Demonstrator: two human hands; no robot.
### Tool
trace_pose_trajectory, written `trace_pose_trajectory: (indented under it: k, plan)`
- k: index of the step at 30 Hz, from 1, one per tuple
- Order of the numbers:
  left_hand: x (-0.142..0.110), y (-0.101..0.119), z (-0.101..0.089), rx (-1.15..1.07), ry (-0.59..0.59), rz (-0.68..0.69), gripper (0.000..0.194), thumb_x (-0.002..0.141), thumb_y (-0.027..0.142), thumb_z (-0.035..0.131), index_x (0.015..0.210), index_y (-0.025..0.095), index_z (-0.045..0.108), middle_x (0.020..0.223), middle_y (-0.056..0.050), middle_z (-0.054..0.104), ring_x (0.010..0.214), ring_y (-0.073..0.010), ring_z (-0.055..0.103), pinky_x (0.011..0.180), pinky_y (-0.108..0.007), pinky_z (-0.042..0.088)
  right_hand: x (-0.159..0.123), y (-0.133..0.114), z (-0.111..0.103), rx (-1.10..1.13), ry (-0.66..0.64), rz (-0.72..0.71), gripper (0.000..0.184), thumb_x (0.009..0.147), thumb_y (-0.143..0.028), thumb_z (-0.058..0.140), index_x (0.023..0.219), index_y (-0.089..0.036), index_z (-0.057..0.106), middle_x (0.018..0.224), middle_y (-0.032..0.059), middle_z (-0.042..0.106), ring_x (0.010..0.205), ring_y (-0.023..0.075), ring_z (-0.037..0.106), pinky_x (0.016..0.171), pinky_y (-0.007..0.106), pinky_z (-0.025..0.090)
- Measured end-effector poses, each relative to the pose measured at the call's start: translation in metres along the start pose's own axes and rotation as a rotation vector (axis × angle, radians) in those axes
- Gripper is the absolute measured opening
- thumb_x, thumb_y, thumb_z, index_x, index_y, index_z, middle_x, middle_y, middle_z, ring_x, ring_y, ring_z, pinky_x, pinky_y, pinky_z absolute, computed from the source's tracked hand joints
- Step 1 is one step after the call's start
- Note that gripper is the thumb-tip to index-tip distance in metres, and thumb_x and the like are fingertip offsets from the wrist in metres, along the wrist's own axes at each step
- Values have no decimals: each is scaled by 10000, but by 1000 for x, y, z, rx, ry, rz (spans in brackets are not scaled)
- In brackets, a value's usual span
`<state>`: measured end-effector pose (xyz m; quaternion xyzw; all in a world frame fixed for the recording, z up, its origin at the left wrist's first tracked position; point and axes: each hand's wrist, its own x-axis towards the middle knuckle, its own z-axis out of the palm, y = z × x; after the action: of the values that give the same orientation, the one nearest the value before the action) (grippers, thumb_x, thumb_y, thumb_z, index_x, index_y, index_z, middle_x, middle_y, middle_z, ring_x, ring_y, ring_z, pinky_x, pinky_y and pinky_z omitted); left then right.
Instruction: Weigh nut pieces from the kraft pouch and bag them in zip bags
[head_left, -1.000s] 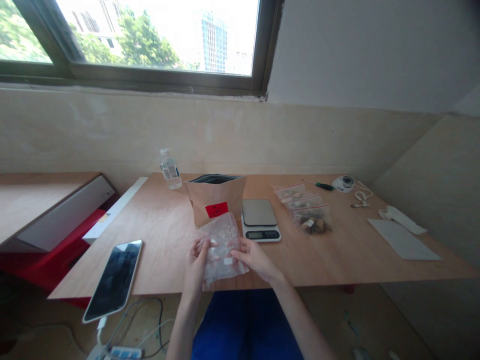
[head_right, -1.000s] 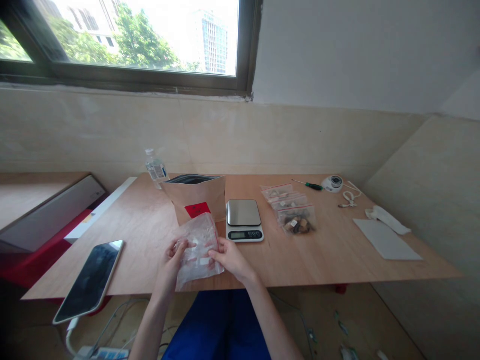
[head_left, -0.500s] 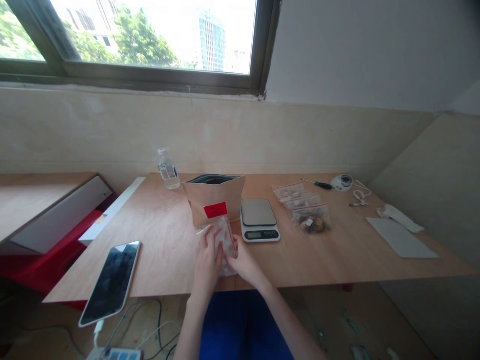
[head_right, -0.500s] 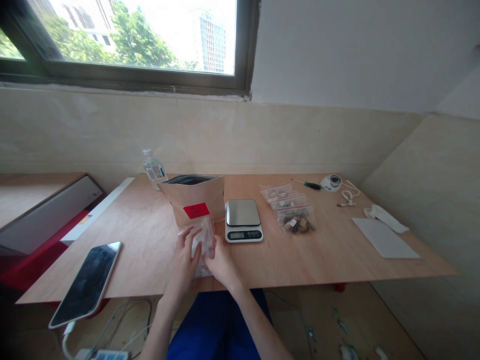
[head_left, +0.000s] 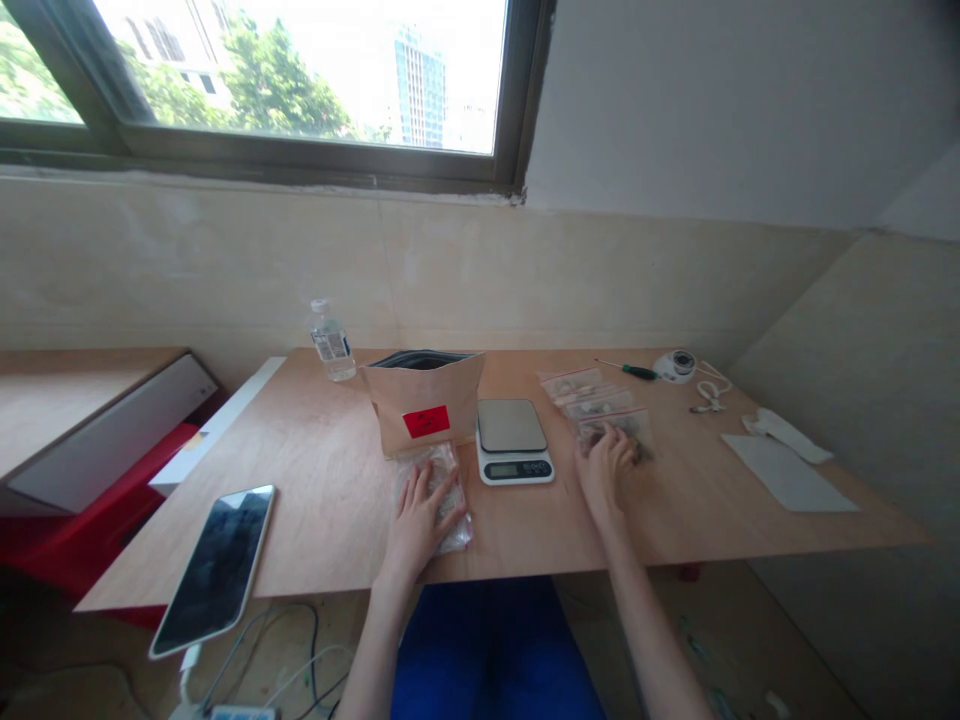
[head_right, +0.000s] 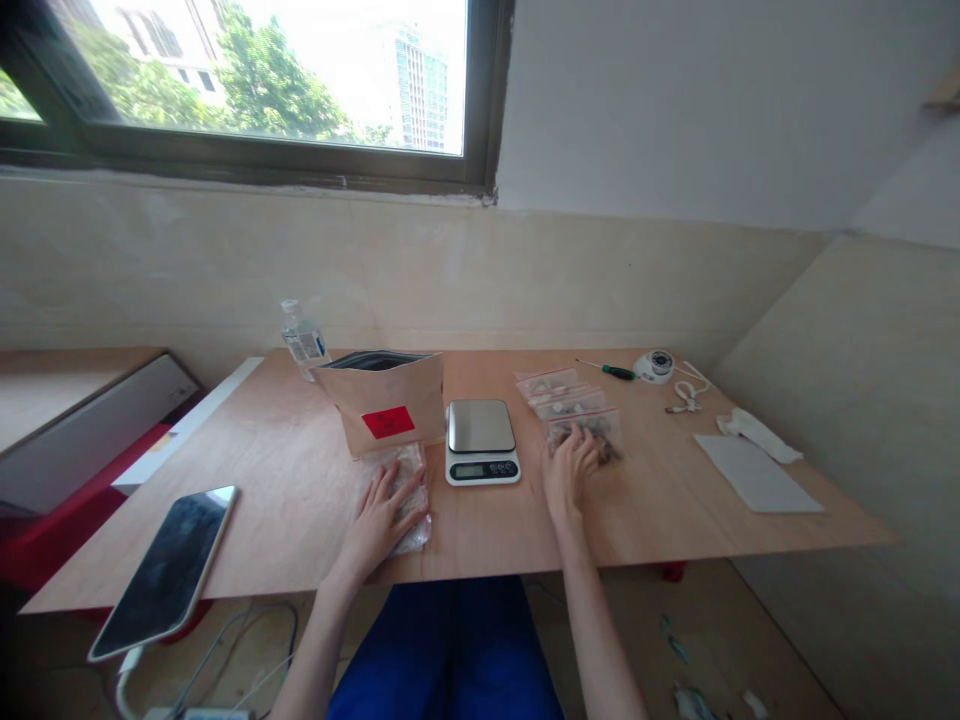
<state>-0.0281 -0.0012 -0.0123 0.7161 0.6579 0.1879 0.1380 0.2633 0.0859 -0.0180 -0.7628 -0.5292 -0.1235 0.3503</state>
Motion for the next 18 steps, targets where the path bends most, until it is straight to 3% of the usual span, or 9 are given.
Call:
trace_pose_trajectory:
  k: [4, 7, 10, 13, 15, 18]
  plan:
    - [1, -13, -6, -38, -37, 6, 508, 850, 414, 512, 1349, 349, 438, 1494, -63, 325, 1390, -297, 229, 1081, -479, 243, 3, 20, -2, 42, -15, -43, 343, 770, -205, 462, 1055, -47, 569, 1102, 241, 550, 1064, 340, 463, 912, 483, 349]
    - [1, -17, -8, -71, -37, -9, 490, 838, 362, 539, 1323, 324, 478, 1487, -80, 337, 1395, -289, 213, 1094, -472, 216, 7, 19, -23, 160, 14, -39, 279, 807, -206, 413, 954, -92, 622, 986, 200, 628, 961, 297, 544, 877, 449, 389]
    - [0, -10, -12, -157, 15, 8, 439, 827, 297, 551, 1266, 301, 540, 1465, -80, 377, 1390, -292, 230, 1107, -490, 169, 8, -2, -58, 318, 59, 13, 288, 842, -257, 402, 961, -130, 631, 949, 169, 665, 900, 271, 595, 820, 406, 438]
    - [-3, 13, -24, -401, 129, 47, 349, 856, 305, 495, 1190, 266, 588, 1357, -80, 512, 1316, -260, 383, 1098, -479, 206, 4, -36, -99, 559, -3, 46, 271, 862, -334, 444, 971, -164, 625, 985, 141, 674, 918, 250, 623, 800, 369, 474]
    - [-6, 32, -37, -641, 182, 69, 319, 864, 347, 476, 1132, 235, 609, 1243, -93, 590, 1209, -242, 494, 1036, -421, 330, 1, -57, -123, 763, -143, 8, 255, 860, -373, 489, 967, -183, 619, 986, 109, 677, 926, 227, 631, 806, 345, 491]
    - [-13, 55, -59, -883, 267, 10, 321, 852, 387, 495, 1105, 229, 612, 1177, -86, 609, 1127, -233, 533, 950, -359, 404, -2, -82, -146, 970, -592, -119, 222, 861, -388, 528, 920, -201, 633, 904, 57, 685, 848, 189, 644, 757, 293, 509]
